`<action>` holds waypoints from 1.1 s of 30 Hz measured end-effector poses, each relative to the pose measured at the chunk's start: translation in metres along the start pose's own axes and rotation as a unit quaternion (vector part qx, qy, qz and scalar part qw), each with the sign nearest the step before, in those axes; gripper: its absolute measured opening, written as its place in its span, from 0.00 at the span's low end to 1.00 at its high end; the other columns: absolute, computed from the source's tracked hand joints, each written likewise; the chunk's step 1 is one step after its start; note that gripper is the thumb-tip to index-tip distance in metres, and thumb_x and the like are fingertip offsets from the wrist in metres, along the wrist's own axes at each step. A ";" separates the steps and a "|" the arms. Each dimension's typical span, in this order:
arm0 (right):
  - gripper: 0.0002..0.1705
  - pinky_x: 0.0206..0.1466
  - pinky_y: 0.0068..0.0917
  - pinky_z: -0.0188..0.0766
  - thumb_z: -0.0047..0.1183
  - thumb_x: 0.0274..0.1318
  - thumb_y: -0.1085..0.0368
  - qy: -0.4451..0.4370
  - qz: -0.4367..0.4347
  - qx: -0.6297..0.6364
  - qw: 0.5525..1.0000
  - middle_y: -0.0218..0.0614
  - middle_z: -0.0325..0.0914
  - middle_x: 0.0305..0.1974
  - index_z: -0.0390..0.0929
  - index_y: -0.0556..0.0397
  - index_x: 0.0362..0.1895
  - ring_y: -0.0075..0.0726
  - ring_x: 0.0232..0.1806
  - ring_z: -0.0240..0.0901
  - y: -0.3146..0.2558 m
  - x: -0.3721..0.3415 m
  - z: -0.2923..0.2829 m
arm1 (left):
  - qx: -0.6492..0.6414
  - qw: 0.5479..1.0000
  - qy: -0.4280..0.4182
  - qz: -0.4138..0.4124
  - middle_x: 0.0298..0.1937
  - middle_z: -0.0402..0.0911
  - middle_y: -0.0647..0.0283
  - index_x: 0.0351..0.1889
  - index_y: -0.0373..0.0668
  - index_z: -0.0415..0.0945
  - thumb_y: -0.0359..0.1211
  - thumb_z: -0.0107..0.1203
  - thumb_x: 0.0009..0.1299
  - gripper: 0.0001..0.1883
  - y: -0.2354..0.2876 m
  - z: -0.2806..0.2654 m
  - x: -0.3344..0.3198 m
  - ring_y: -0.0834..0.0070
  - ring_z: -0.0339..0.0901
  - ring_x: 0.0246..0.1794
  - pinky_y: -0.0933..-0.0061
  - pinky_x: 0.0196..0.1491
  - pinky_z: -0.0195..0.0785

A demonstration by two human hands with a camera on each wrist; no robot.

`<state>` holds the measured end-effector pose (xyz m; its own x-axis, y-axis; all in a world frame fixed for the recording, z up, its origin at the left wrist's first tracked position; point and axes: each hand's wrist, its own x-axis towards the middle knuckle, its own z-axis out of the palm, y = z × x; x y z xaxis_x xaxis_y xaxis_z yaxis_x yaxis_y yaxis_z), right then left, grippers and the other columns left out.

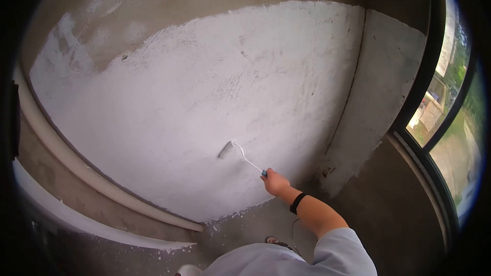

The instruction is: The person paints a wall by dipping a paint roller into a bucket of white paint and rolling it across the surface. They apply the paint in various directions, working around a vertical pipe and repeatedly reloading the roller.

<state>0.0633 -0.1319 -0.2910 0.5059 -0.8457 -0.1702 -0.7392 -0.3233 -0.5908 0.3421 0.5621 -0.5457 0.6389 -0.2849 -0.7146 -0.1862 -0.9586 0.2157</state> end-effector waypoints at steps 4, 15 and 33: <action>0.22 0.52 0.56 0.72 0.47 0.72 0.47 -0.007 0.016 0.004 1.000 0.57 0.82 0.43 0.72 0.56 0.47 0.67 0.49 0.77 0.051 0.000 0.018 | -0.707 0.705 -0.033 -0.046 0.71 0.72 0.53 0.66 0.49 0.70 0.44 0.56 0.71 0.26 0.028 -0.007 -0.009 0.67 0.60 0.77 0.21 0.67 0.52; 0.26 0.55 0.54 0.71 0.52 0.67 0.46 0.000 0.045 0.069 0.997 0.60 0.81 0.44 0.76 0.59 0.47 0.69 0.52 0.76 0.154 0.008 0.052 | -0.690 0.664 0.126 -0.257 0.32 0.66 0.66 0.43 0.48 0.69 0.42 0.44 0.73 0.10 0.132 -0.049 -0.071 0.72 0.57 0.20 0.47 0.49 0.70; 0.20 0.34 0.34 0.71 0.60 0.65 0.52 -0.101 -0.078 0.192 0.973 0.38 0.76 0.24 0.79 0.58 0.37 0.32 0.25 0.72 0.008 -0.072 0.071 | -0.725 0.592 0.150 -0.319 0.34 0.68 0.69 0.47 0.54 0.72 0.43 0.46 0.74 0.09 0.102 0.002 -0.112 0.76 0.56 0.21 0.49 0.52 0.70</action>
<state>0.0524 -0.0432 -0.3391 0.7037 -0.6863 -0.1838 -0.4455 -0.2248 -0.8666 0.2497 0.4968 -0.4453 0.3793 0.3545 -0.8547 0.8615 0.2017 0.4659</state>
